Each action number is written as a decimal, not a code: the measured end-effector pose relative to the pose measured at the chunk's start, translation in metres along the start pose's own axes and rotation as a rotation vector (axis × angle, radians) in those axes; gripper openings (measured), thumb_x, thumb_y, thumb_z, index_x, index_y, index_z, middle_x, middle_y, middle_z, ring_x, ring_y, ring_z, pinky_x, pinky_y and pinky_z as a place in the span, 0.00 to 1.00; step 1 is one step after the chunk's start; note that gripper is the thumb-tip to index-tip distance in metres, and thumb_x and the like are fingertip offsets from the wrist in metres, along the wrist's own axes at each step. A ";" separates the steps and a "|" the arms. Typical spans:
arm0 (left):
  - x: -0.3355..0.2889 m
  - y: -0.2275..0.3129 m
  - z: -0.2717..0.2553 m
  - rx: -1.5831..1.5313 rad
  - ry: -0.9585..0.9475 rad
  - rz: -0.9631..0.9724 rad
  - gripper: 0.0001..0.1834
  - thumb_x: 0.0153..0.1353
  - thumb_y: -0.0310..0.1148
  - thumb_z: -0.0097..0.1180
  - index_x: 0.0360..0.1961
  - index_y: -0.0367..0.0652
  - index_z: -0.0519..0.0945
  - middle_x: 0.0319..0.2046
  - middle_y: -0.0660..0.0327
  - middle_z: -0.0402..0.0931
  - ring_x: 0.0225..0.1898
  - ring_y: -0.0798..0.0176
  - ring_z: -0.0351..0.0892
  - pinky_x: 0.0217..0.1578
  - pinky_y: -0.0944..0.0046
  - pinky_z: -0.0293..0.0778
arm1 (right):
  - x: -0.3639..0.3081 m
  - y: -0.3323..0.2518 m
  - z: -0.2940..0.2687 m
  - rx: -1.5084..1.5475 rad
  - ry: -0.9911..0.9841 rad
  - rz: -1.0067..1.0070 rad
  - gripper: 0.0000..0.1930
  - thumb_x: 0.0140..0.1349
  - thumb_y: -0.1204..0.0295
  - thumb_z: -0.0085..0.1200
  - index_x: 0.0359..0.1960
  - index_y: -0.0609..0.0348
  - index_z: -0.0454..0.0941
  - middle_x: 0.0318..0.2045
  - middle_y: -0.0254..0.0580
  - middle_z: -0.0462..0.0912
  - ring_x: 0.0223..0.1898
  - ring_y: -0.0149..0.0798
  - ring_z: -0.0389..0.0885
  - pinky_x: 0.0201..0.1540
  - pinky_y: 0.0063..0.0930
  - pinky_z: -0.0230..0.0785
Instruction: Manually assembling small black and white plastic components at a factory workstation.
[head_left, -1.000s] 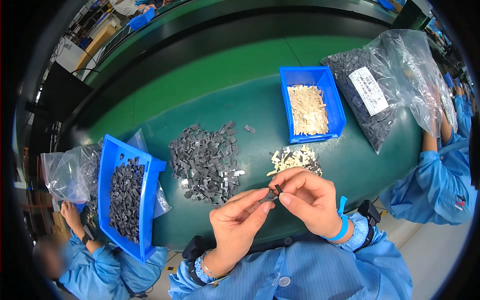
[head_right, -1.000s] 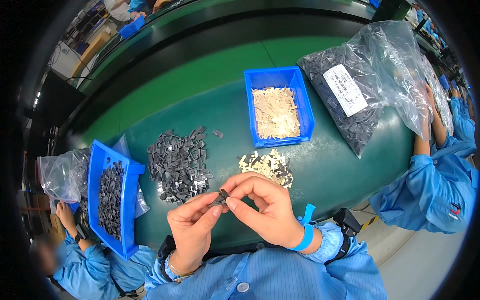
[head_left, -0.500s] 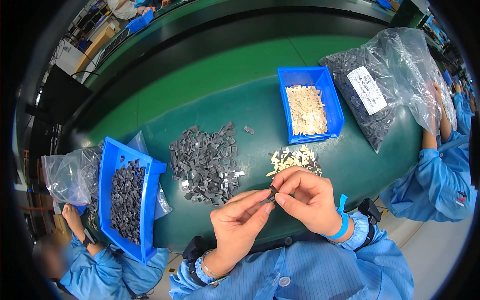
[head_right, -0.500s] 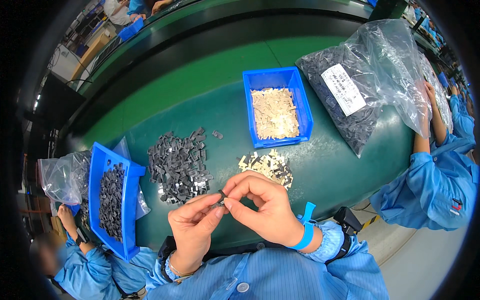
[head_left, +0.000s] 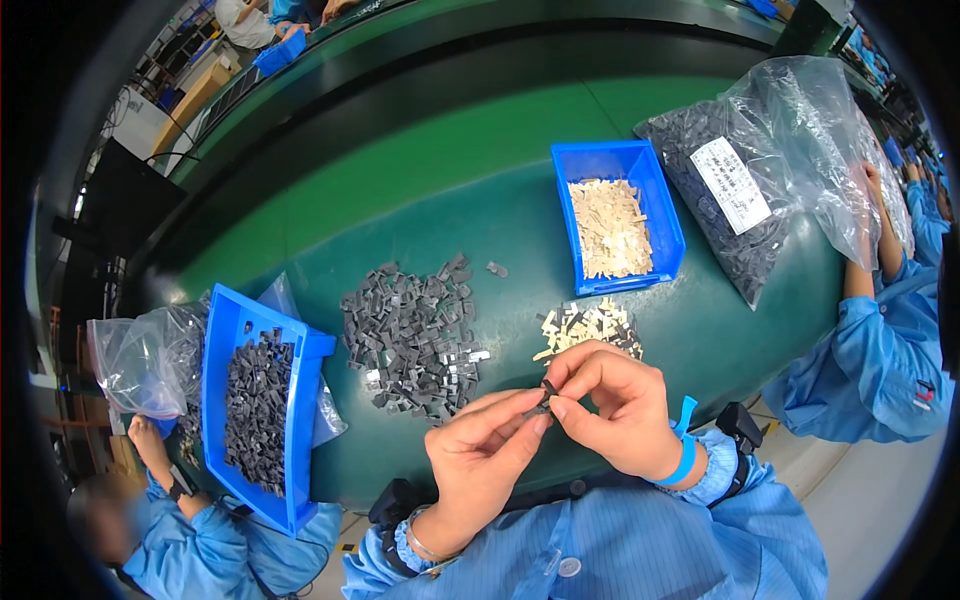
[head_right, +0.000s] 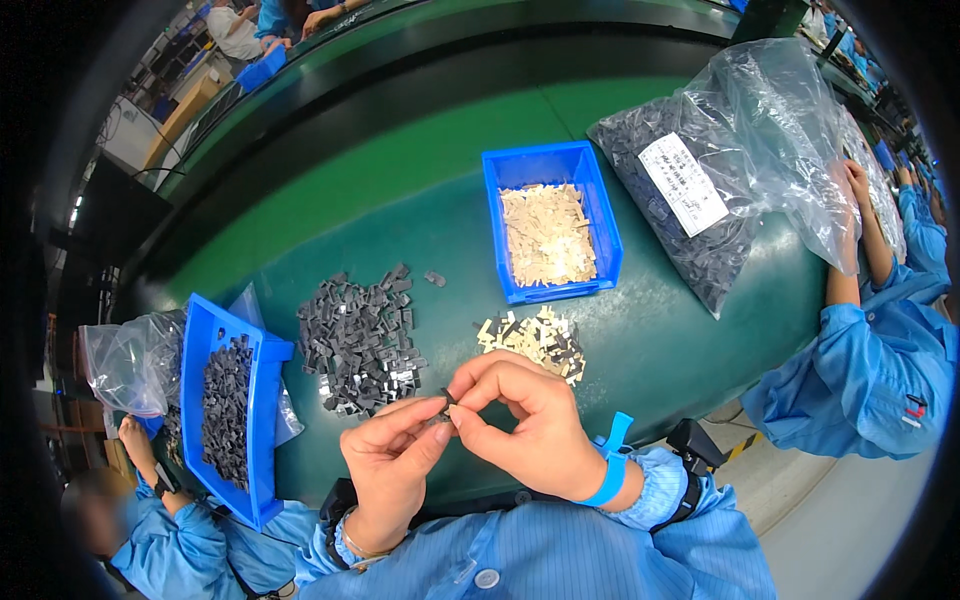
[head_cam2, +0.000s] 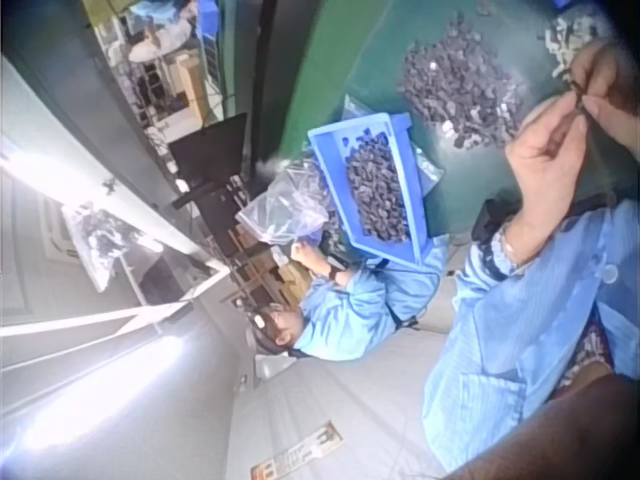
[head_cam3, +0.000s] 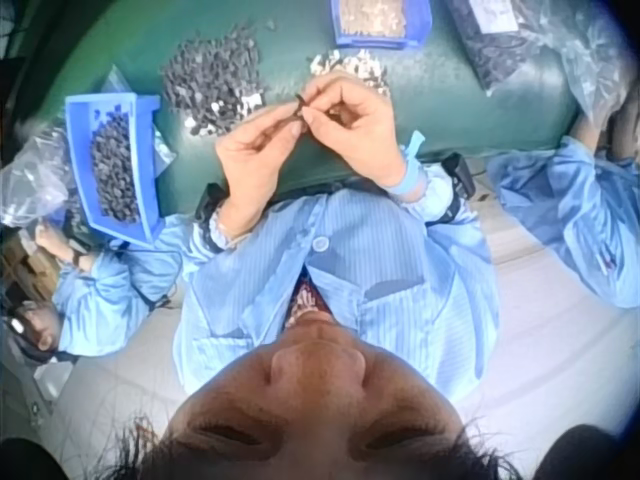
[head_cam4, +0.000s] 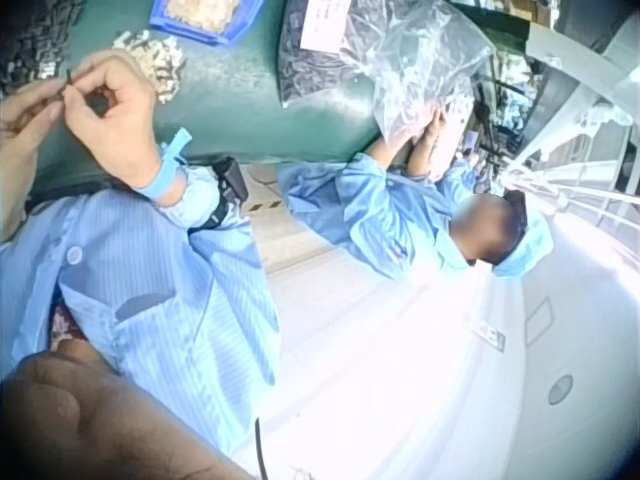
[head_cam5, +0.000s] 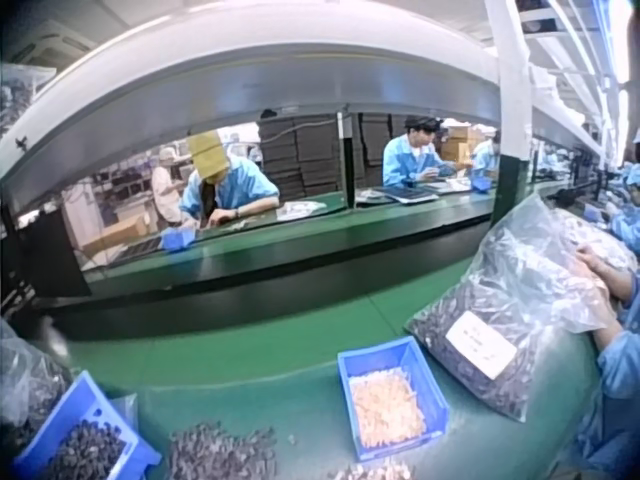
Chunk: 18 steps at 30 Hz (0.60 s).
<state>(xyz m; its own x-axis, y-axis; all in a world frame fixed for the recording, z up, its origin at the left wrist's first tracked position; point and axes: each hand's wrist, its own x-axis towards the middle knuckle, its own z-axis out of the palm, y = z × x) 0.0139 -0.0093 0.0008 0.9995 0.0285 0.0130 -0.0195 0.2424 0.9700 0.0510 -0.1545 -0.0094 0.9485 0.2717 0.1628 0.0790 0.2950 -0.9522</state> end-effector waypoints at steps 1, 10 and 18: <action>0.001 -0.001 0.001 -0.007 -0.010 -0.003 0.14 0.51 0.14 0.54 0.41 0.32 0.77 0.39 0.54 0.75 0.35 0.71 0.75 0.34 0.75 0.73 | 0.000 0.000 -0.001 -0.001 0.004 -0.002 0.05 0.49 0.84 0.54 0.25 0.64 0.72 0.35 0.41 0.73 0.37 0.29 0.72 0.40 0.21 0.66; -0.002 0.000 0.001 -0.018 -0.016 -0.012 0.14 0.51 0.14 0.53 0.41 0.32 0.77 0.40 0.54 0.75 0.36 0.70 0.75 0.35 0.75 0.73 | 0.001 -0.005 0.000 -0.201 0.045 -0.036 0.06 0.44 0.81 0.57 0.21 0.61 0.71 0.29 0.40 0.76 0.31 0.33 0.75 0.34 0.24 0.68; -0.003 -0.001 0.003 -0.100 -0.013 -0.034 0.13 0.52 0.15 0.54 0.41 0.31 0.77 0.40 0.54 0.75 0.38 0.69 0.76 0.38 0.72 0.73 | 0.002 -0.004 -0.001 -0.219 0.042 -0.065 0.07 0.42 0.81 0.58 0.21 0.61 0.71 0.29 0.41 0.76 0.30 0.35 0.76 0.34 0.25 0.68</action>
<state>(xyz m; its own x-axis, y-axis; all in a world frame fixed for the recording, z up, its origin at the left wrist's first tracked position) 0.0111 -0.0125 0.0006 0.9999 0.0061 -0.0159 0.0129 0.3382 0.9410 0.0530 -0.1563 -0.0061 0.9508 0.2185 0.2195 0.2011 0.1034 -0.9741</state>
